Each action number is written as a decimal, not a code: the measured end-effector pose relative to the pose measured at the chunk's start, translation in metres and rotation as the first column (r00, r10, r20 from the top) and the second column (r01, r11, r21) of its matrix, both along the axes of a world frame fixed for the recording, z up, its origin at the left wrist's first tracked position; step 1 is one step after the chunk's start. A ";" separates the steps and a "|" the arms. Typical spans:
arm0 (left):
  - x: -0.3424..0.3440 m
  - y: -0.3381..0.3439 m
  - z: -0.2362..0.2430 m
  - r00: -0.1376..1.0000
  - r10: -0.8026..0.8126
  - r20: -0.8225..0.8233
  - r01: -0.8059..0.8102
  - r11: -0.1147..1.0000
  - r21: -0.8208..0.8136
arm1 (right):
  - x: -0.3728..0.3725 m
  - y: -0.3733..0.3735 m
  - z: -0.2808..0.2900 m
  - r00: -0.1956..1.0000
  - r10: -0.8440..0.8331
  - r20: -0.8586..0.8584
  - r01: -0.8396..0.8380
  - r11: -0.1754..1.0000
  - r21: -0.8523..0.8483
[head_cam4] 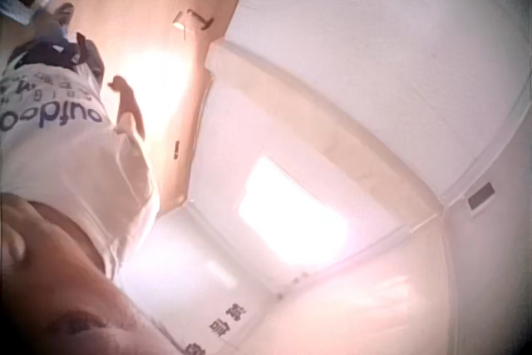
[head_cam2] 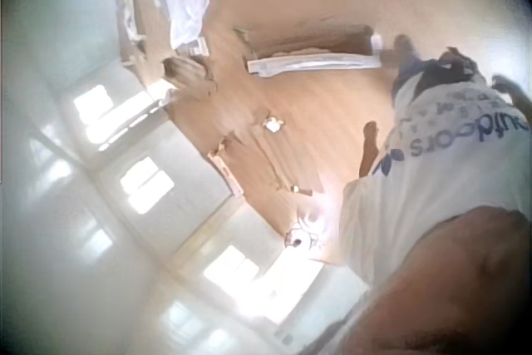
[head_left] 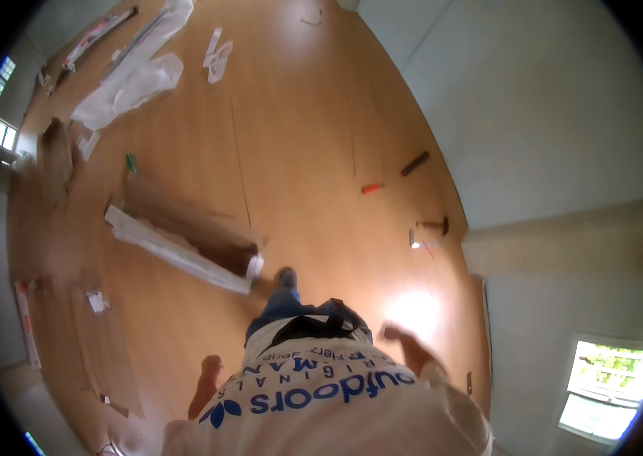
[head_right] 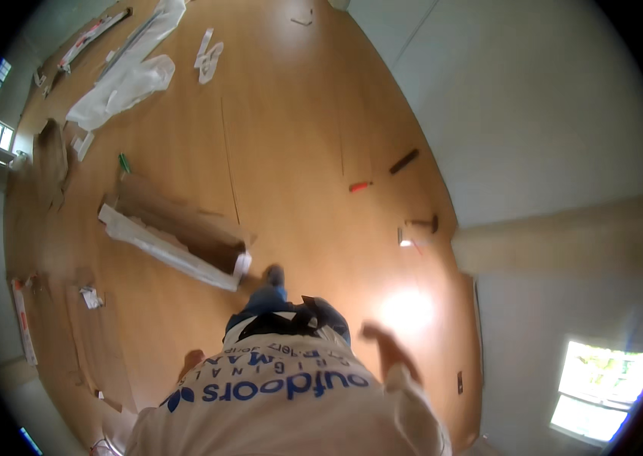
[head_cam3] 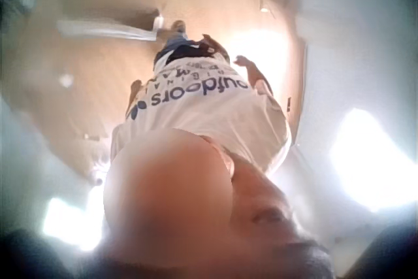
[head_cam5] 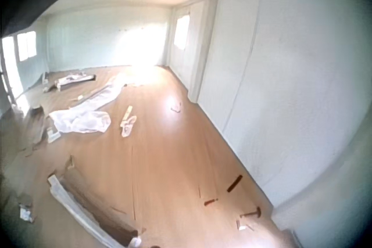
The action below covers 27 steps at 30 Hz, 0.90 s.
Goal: The person measures and marks a laminate floorboard, cuts it using a table saw, and fits it into place against the wall using a hammer and pull bar.
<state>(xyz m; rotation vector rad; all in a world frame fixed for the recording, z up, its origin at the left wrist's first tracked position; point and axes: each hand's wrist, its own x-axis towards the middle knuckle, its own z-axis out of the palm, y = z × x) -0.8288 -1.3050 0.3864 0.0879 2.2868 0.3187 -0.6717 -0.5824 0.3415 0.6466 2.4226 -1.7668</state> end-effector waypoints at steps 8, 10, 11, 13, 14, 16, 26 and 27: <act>-0.512 0.224 -0.014 0.858 0.492 -0.150 -0.393 0.815 0.425 | -0.040 0.072 -0.016 0.338 -0.222 0.915 0.519 0.855 0.015; -0.588 0.320 -0.027 0.890 0.397 -0.223 -0.271 0.856 0.441 | -0.057 0.124 -0.021 0.246 -0.241 0.939 0.540 0.839 0.074; -0.628 0.339 -0.030 0.863 0.472 -0.180 -0.325 0.792 0.517 | -0.101 0.143 -0.046 0.285 -0.210 0.935 0.523 0.852 0.032; -0.728 0.381 -0.044 0.764 0.636 -0.112 -0.397 0.600 0.695 | -0.245 0.217 -0.110 0.486 -0.185 0.854 0.394 0.919 -0.025; -0.751 0.442 -0.048 0.785 0.619 -0.034 -0.426 0.579 0.696 | -0.317 0.278 -0.111 0.600 -0.224 0.768 0.256 0.963 0.081; -0.740 0.533 -0.036 0.909 0.414 -0.058 -0.304 0.751 0.586 | -0.460 0.360 -0.092 0.794 -0.237 0.560 0.046 0.942 0.333; -0.947 0.695 0.039 0.931 0.361 -0.059 -0.292 0.831 0.472 | -1.112 0.555 0.005 0.975 0.138 0.172 -0.194 0.908 0.370; -0.987 0.743 0.032 0.944 0.329 -0.003 -0.272 0.786 0.556 | -1.123 0.611 -0.001 0.957 0.219 0.192 -0.289 0.778 0.558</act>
